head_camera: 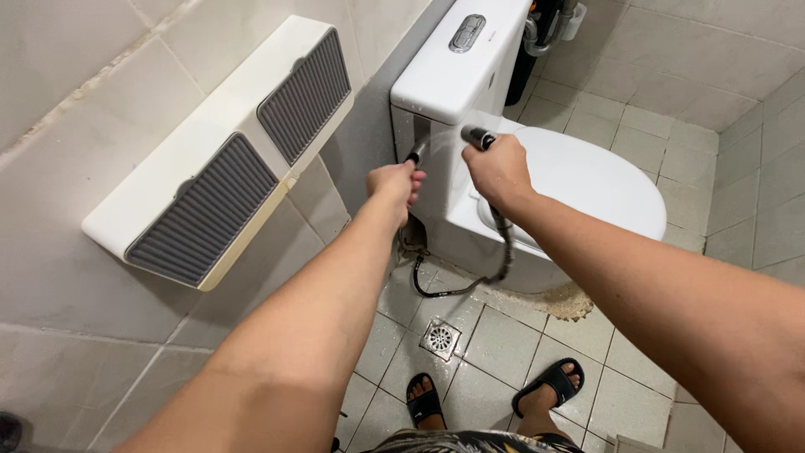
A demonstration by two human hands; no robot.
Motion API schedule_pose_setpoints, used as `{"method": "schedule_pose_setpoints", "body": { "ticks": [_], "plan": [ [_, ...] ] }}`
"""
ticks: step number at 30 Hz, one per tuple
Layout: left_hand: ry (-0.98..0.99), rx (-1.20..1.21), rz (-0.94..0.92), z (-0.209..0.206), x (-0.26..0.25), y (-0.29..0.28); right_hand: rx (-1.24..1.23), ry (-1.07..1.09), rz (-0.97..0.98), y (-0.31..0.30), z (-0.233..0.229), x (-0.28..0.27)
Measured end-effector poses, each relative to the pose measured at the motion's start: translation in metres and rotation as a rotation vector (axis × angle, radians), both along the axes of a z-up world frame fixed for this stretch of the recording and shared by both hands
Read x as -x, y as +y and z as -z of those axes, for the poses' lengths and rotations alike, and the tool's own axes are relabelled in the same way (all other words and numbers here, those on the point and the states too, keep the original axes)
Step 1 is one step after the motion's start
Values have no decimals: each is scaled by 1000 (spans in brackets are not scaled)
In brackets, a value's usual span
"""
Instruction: The person uses a handheld bidet sprayer to rinse the toilet seat, lid, and bowl. They lift the seat to spray the underside and the interior of the bowl, then rinse the floor around the base.
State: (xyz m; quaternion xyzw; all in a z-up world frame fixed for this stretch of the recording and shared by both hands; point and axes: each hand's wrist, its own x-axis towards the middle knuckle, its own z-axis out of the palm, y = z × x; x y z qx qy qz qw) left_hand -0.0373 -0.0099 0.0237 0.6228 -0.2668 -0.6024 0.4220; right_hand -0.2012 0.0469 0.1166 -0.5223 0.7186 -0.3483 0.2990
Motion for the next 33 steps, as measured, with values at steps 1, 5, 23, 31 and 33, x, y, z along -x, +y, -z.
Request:
{"method": "schedule_pose_setpoints", "body": {
  "ticks": [1,5,23,31,33],
  "plan": [
    [-7,48,131,-1,6,0,20,-87,10,-2,-1,0],
    [20,171,441,-12,45,7,-4,-587,3,-14,-10,0],
    [-520,385,421,-91,142,35,-373,-889,-4,-101,41,167],
    [-623,485,374,-107,217,27,-356,-1095,99,-155,67,216],
    [-635,411,384,-105,226,32,-342,-1021,55,-157,66,211]
  ]
}}
